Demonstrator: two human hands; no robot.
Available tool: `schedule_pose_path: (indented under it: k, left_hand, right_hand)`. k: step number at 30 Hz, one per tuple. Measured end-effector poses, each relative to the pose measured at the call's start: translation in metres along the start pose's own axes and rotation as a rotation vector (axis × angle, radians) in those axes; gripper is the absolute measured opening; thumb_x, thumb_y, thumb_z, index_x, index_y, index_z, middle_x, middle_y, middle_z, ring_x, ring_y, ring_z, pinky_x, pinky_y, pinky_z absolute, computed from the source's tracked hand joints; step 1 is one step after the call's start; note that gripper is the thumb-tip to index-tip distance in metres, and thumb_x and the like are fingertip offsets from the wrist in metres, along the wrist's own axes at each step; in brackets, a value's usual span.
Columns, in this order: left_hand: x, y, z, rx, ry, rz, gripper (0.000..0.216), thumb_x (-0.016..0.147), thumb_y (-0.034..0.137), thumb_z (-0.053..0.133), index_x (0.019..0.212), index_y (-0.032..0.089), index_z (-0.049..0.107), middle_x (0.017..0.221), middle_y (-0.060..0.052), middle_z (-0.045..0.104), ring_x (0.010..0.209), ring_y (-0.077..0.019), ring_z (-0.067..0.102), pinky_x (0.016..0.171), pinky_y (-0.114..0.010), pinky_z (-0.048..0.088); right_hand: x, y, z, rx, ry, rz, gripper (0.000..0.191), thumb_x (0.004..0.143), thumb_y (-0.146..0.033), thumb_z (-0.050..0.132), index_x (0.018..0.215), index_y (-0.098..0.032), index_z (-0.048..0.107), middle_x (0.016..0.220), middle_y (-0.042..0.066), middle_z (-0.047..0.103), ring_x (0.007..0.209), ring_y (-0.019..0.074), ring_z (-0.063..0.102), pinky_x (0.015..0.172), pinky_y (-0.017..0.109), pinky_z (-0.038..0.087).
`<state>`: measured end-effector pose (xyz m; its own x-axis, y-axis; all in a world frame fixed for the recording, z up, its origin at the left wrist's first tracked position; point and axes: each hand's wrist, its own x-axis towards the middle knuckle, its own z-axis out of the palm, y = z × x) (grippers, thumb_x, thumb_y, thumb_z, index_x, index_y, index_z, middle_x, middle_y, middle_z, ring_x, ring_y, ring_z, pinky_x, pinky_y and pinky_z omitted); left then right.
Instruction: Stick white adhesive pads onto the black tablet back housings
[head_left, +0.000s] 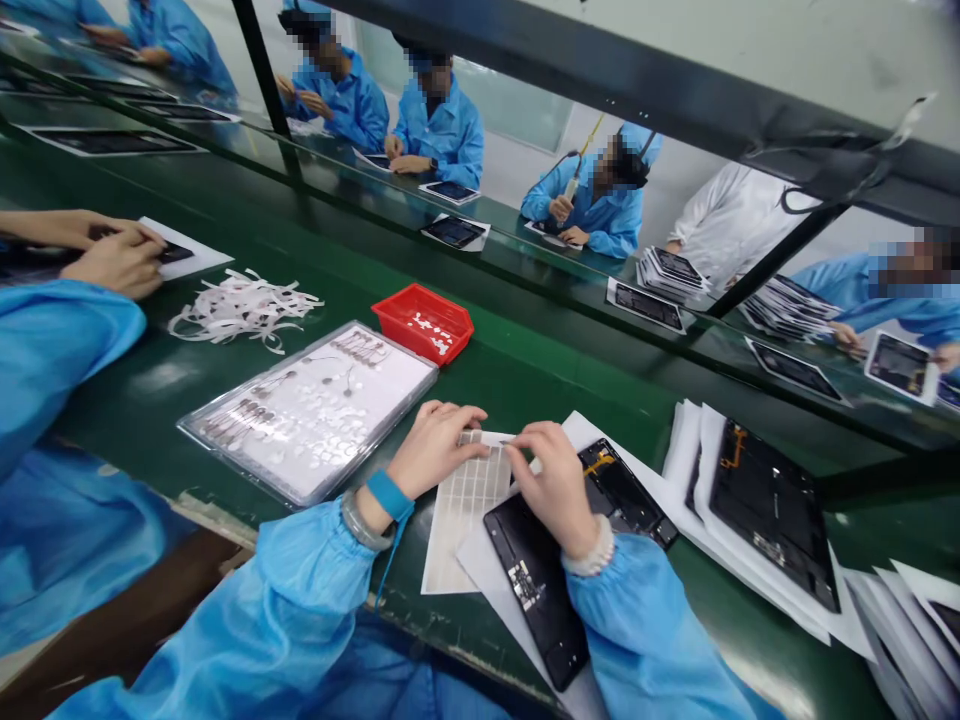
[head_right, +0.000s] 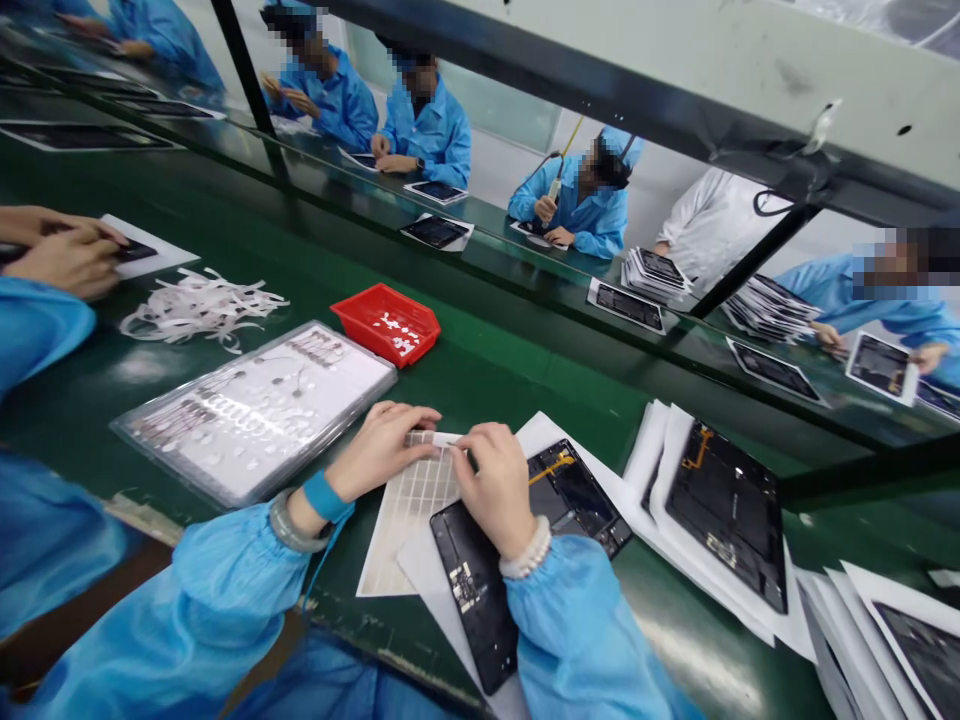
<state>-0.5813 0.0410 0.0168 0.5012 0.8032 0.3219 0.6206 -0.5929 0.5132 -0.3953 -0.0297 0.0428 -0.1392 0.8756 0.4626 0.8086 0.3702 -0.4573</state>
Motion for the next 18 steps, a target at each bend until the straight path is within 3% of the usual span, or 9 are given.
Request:
schedule_pose_path:
  k: [3, 6, 8, 10, 13, 18]
  left_hand:
    - [-0.012, 0.012, -0.008, 0.071, 0.111, 0.115, 0.033, 0.087, 0.033, 0.064, 0.115, 0.019, 0.054, 0.118, -0.008, 0.061, 0.115, -0.028, 0.049, 0.096, -0.044, 0.031]
    - [-0.04, 0.039, -0.008, 0.104, 0.086, 0.356, 0.012, 0.095, 0.023, 0.049, 0.102, 0.02, 0.059, 0.101, -0.005, 0.064, 0.102, -0.0231, 0.053, 0.088, -0.039, 0.035]
    - [-0.063, 0.058, -0.001, 0.073, -0.073, 0.484, 0.015, 0.095, 0.016, 0.045, 0.098, 0.02, 0.06, 0.096, -0.003, 0.064, 0.095, -0.02, 0.055, 0.083, -0.034, 0.038]
    - [-0.083, 0.07, 0.008, 0.089, -0.156, 0.515, 0.018, 0.093, 0.012, 0.045, 0.101, 0.019, 0.06, 0.101, -0.004, 0.063, 0.096, -0.02, 0.055, 0.083, -0.033, 0.04]
    - [-0.1, 0.076, 0.02, 0.117, -0.168, 0.503, 0.019, 0.093, 0.013, 0.045, 0.105, 0.019, 0.059, 0.105, -0.004, 0.063, 0.099, -0.0203, 0.055, 0.085, -0.033, 0.041]
    - [-0.105, 0.07, 0.024, 0.074, -0.189, 0.448, 0.02, 0.094, 0.014, 0.045, 0.108, 0.02, 0.058, 0.106, -0.003, 0.063, 0.1, -0.0197, 0.054, 0.088, -0.034, 0.043]
  right_hand:
    - [-0.028, 0.001, -0.034, 0.334, -0.12, 0.318, 0.023, 0.087, -0.035, 0.054, 0.071, -0.019, 0.061, 0.078, 0.003, 0.062, 0.074, 0.016, 0.057, 0.068, 0.028, 0.045]
    - [-0.07, -0.001, -0.05, 0.417, -0.246, 0.473, 0.026, 0.083, -0.038, 0.059, 0.065, -0.019, 0.061, 0.076, 0.002, 0.063, 0.078, 0.0178, 0.059, 0.074, 0.031, 0.045]
    - [-0.095, -0.005, -0.045, 0.383, -0.235, 0.527, 0.025, 0.08, -0.038, 0.063, 0.063, -0.02, 0.063, 0.079, 0.003, 0.064, 0.084, 0.0201, 0.059, 0.081, 0.034, 0.044]
    - [-0.111, -0.011, -0.033, 0.314, -0.177, 0.568, 0.023, 0.081, -0.036, 0.063, 0.064, -0.021, 0.064, 0.081, 0.004, 0.064, 0.087, 0.0218, 0.057, 0.083, 0.037, 0.043]
    - [-0.118, -0.017, -0.015, 0.199, -0.09, 0.571, 0.021, 0.083, -0.033, 0.06, 0.065, -0.023, 0.066, 0.086, 0.006, 0.064, 0.091, 0.0241, 0.054, 0.086, 0.041, 0.041]
    - [-0.116, -0.021, -0.006, 0.114, -0.017, 0.557, 0.021, 0.084, -0.03, 0.059, 0.065, -0.024, 0.066, 0.089, 0.007, 0.063, 0.094, 0.0263, 0.051, 0.087, 0.045, 0.037]
